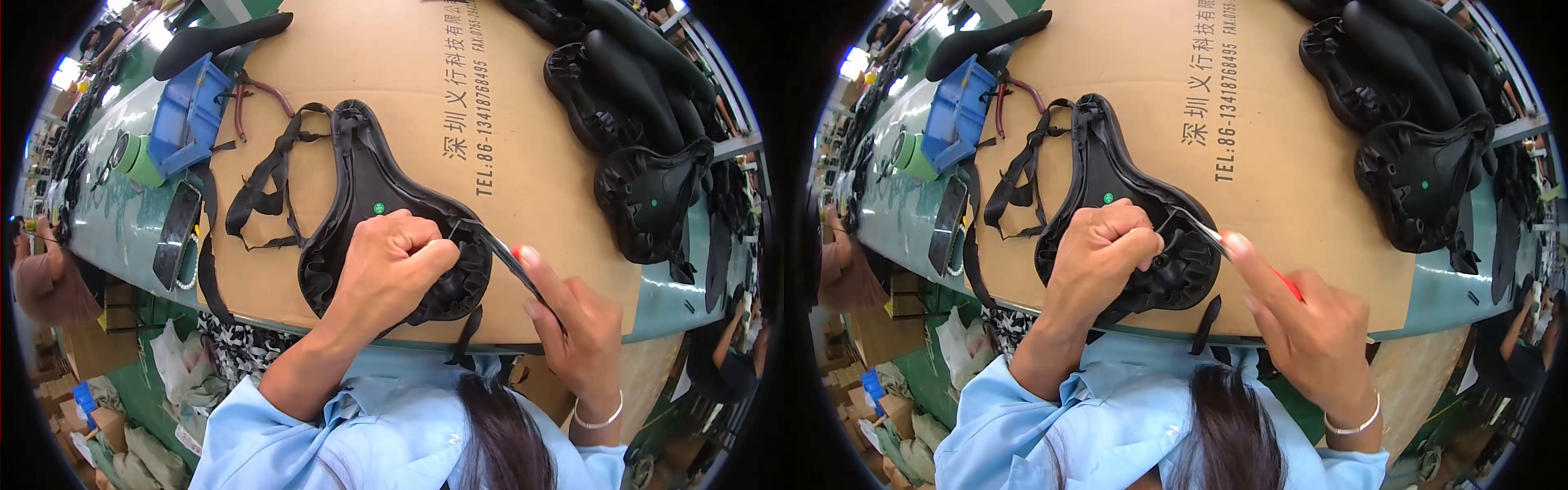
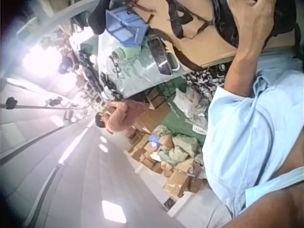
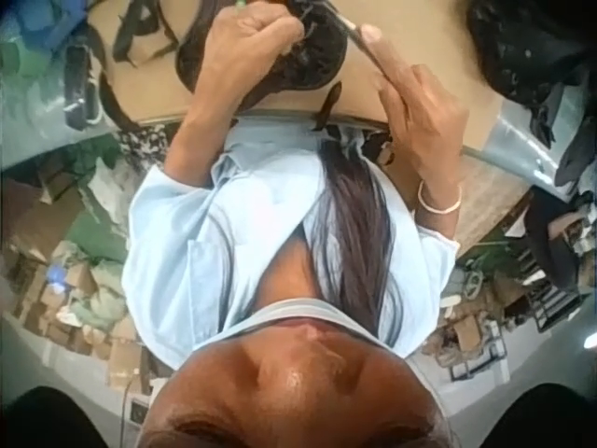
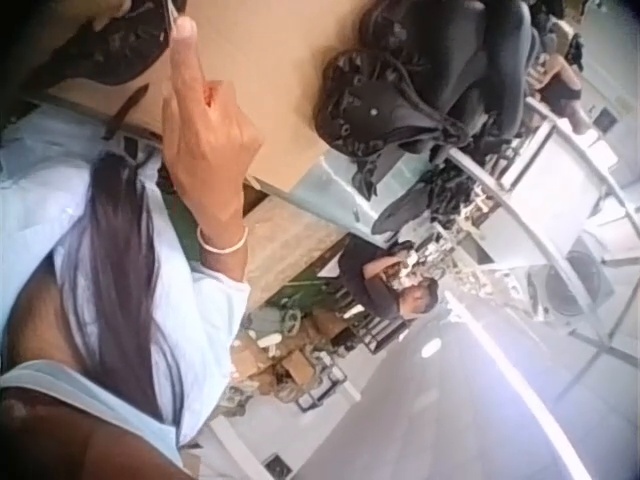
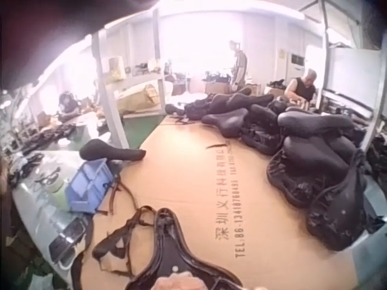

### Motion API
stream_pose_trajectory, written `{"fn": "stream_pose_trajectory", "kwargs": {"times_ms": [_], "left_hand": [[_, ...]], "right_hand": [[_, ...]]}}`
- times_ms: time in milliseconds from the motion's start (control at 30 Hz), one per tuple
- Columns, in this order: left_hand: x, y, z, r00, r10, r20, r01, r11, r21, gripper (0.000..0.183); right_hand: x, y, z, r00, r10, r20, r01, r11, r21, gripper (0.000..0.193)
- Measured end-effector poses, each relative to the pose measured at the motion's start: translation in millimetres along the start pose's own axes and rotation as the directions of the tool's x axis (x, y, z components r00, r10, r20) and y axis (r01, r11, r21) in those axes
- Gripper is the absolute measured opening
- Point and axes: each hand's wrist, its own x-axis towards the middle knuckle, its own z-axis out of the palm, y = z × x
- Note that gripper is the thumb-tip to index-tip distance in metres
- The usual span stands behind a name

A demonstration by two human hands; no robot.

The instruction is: Trim excess material from bicycle seats using a utility knife.

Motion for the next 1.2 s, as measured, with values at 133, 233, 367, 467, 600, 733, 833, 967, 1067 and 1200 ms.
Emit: {"fn": "stream_pose_trajectory", "kwargs": {"times_ms": [133,233,367,467,600,733,833,967,1067,1200], "left_hand": [[-3,-9,0,1.0,0.004,-0.022,-0.006,0.995,-0.096,0.022],[-2,-6,0,0.982,-0.054,-0.18,0.002,0.96,-0.278,0.023],[-2,1,0,0.947,-0.092,-0.309,-0.121,0.787,-0.605,0.023],[-4,-11,-1,0.976,-0.206,-0.076,0.009,0.386,-0.922,0.021],[19,6,-4,0.935,0.354,-0.035,-0.322,0.885,0.335,0.012],[77,11,-17,0.805,0.507,0.308,-0.535,0.396,0.746,0.021],[114,20,-17,0.835,0.232,0.5,-0.508,0.675,0.535,0.025],[127,13,-14,0.962,-0.043,0.269,0.102,0.973,-0.207,0.022],[136,28,-12,0.934,0.347,0.086,-0.174,0.651,-0.738,0.016],[142,88,13,0.975,0.105,-0.193,-0.204,0.106,-0.973,0.024]], "right_hand": [[12,-3,-4,0.989,-0.089,0.12,0.111,0.975,-0.195,0.057],[-3,-8,-8,0.973,0.073,0.218,-0.027,0.978,-0.206,0.059],[-41,-17,26,0.976,0.206,0.07,-0.206,0.978,0.0,0.059],[-48,-15,52,0.951,0.211,-0.224,-0.178,0.971,0.161,0.057],[-4,15,31,0.988,0.132,-0.082,-0.136,0.99,-0.047,0.052],[41,52,25,0.997,0.05,-0.062,-0.034,0.972,0.233,0.052],[52,43,25,0.943,0.28,0.179,-0.329,0.863,0.384,0.052],[18,22,54,0.94,0.342,0.003,-0.3,0.821,0.486,0.053],[12,4,65,0.934,0.334,-0.127,-0.261,0.88,0.397,0.056],[9,-10,75,0.855,0.518,-0.028,-0.437,0.748,0.499,0.058]]}}
